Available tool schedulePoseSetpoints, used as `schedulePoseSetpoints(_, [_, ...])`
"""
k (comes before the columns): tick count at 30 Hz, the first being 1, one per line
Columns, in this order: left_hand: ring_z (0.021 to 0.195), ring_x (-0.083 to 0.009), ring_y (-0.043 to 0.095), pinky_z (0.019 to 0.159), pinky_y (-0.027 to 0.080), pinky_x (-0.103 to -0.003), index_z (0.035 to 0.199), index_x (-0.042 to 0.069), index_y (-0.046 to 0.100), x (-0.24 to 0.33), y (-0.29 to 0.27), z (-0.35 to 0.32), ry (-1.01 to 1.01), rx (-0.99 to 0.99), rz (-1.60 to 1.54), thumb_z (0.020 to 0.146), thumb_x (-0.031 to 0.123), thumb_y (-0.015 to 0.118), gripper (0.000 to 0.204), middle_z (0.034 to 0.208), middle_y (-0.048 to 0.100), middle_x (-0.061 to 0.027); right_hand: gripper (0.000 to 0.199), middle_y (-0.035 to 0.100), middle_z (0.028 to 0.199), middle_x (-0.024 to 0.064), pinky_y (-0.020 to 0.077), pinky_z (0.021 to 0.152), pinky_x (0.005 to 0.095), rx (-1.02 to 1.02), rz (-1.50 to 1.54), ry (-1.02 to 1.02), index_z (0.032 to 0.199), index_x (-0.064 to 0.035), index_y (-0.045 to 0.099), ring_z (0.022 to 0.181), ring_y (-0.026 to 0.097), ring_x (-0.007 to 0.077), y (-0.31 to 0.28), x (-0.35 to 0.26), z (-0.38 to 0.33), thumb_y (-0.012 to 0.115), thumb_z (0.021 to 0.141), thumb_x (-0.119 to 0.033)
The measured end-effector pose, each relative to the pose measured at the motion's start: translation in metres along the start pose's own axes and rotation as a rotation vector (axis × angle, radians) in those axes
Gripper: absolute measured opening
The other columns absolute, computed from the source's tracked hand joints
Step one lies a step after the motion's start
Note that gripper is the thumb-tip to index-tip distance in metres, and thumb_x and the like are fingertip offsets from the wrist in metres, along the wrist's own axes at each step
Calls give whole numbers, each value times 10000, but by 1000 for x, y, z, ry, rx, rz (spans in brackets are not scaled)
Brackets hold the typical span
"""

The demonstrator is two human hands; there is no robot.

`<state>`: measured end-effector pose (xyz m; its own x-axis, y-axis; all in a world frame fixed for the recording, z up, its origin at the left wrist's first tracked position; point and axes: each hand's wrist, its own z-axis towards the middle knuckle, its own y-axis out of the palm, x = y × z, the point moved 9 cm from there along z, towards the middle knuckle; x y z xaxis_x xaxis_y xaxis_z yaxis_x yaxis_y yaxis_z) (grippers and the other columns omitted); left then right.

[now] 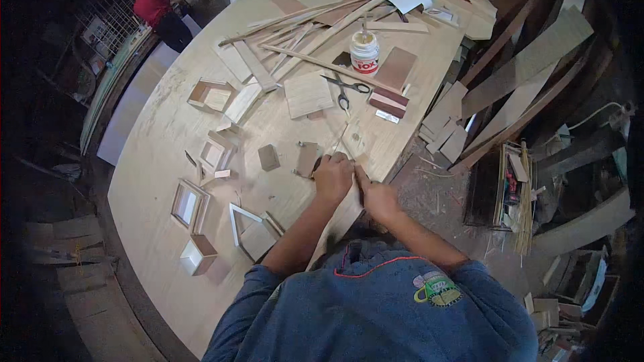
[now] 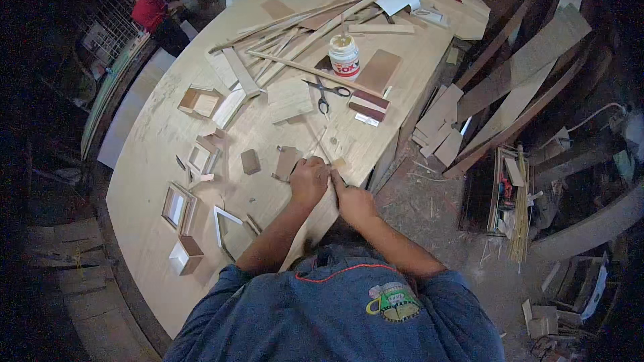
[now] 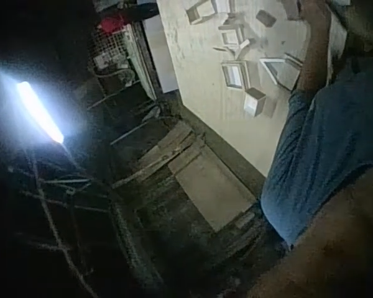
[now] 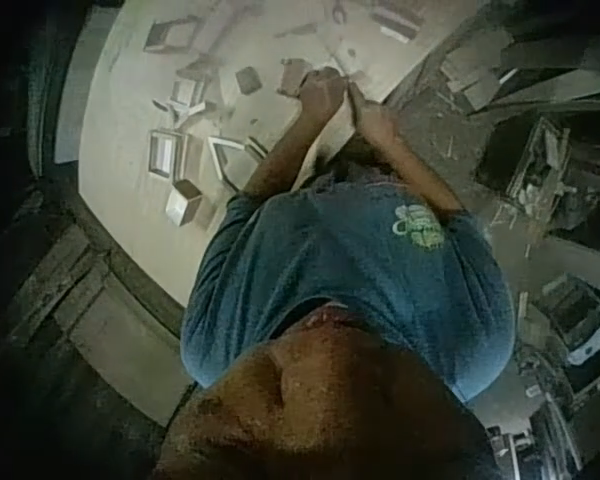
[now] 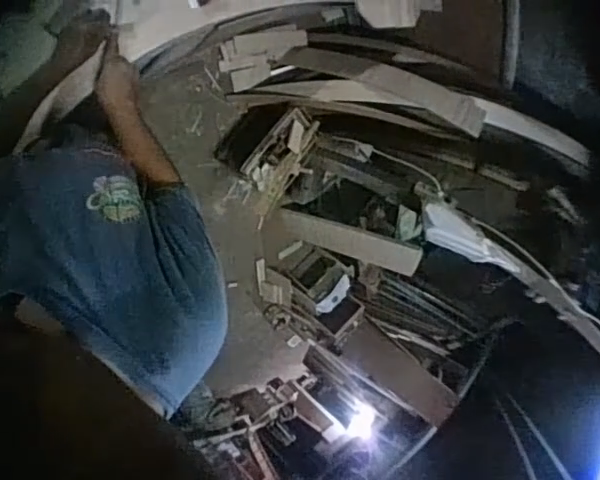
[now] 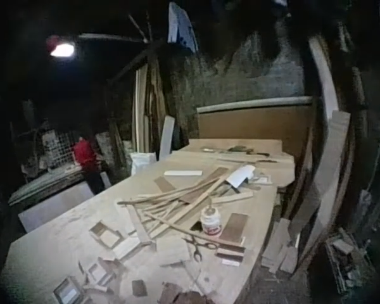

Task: Assembling small wooden boxes and frames using wood glue and scissors on a workbench.

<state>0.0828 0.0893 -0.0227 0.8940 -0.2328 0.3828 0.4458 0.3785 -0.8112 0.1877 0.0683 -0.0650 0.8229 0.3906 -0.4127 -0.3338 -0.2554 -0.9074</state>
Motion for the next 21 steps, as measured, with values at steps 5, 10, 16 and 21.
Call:
schedulePoseSetpoints(5, [694,-258,575,615,487,-382,701,104,684,-3,2,-1,-43,12,7,692,106,689,11,783,624,-25,669,621,747,236,495,610,500,4,32,34,1434,-161,286,649,624,393,5,12,9,467,798,-59])
schedulePoseSetpoints(10, [691,-259,577,616,481,-372,687,104,682,-5,-1,0,-16,48,-24,690,115,693,16,774,625,-26,623,590,741,263,474,603,492,61,313,40,1418,-212,325,642,597,424,-8,34,4,452,835,-34])
schedulePoseSetpoints(16, [714,-258,582,619,480,-376,691,119,690,-5,0,1,-28,29,-53,704,137,679,25,781,625,-29,674,582,642,230,472,573,521,71,215,-11,1436,-270,263,591,588,414,-14,25,-24,505,830,-102])
schedulePoseSetpoints(21, [741,-262,585,626,485,-389,697,115,690,-5,3,1,-47,-6,-45,711,124,663,32,794,623,-34,721,604,639,204,487,542,514,-1,60,12,1452,-250,231,585,613,387,-9,20,-29,498,802,-91])
